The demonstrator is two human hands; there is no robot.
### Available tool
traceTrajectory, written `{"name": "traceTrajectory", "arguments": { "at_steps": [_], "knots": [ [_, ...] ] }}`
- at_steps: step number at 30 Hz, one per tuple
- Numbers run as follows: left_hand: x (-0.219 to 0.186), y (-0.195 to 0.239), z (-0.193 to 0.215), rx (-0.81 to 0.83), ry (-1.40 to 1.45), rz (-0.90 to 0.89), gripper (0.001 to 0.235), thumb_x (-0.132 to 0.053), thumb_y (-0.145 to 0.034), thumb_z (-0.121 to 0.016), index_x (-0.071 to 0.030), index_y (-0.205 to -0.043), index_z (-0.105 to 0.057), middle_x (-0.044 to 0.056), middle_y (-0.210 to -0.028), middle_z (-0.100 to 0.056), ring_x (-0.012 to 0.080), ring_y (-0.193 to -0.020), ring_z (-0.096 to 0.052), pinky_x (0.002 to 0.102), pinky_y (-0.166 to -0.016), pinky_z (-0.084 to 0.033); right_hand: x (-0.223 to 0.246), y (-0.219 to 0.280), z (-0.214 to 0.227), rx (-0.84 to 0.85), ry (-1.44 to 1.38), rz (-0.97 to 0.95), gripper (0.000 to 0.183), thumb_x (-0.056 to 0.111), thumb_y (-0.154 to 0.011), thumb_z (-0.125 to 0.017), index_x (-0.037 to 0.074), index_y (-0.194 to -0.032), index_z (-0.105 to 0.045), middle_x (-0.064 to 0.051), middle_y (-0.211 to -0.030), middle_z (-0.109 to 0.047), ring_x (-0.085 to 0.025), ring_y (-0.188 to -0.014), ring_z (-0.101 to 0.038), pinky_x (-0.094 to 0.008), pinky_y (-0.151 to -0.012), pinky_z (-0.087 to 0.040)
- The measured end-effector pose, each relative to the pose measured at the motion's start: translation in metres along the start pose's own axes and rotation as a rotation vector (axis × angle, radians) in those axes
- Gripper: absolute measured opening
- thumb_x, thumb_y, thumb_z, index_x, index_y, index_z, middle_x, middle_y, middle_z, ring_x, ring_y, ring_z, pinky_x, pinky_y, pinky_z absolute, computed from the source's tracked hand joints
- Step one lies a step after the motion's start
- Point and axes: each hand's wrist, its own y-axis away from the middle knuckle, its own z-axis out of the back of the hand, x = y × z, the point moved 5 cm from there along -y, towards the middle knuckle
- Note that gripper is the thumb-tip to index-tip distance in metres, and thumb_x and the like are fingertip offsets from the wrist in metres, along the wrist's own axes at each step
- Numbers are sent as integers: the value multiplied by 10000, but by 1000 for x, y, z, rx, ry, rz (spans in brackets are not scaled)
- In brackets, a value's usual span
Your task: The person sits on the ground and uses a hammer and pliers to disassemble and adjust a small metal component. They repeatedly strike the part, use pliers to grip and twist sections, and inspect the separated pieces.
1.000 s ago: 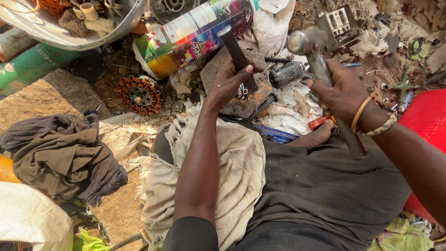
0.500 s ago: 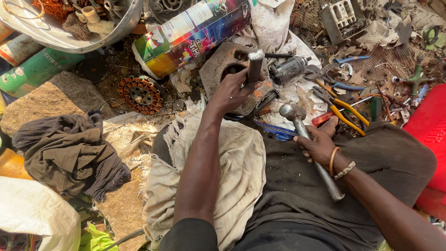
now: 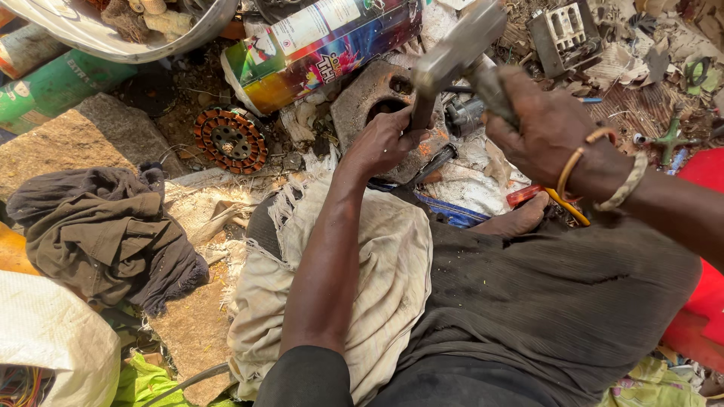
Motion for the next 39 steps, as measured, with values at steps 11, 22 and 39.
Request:
{"name": "traceTrajectory", "arguments": {
  "at_steps": [11,22,39],
  "knots": [
    [-4,-9,1,48,20,147,248,-242,-943,-700,-148,-1173,-692,71,-882,-766,226,-803,-716,405,-767,-553,37,-25,24,39,-17,-104,321,199,-1070,-532,17,-1333,-496,-173,-840,-634,-290,-622,-635,-455,-533,-551],
    [9,-13,4,-4,-32,72,315,-301,-893,-736,-88,-1123,-702,104,-973,-773,234,-894,-728,410,-804,-539,16,-40,-6,297,29,-165,308,258,-1029,-599,58,-1253,-532,-161,-863,-642,-267,-721,-646,-445,-676,-540],
    [6,7,19,-124,-100,285,354,-294,-743,-831,-75,-989,-703,104,-860,-738,251,-782,-727,448,-712,-604,-131,129,-214,292,75,-316,487,387,-942,-683,96,-1325,-606,-168,-924,-696,-298,-804,-679,-455,-744,-553]
  ]
}}
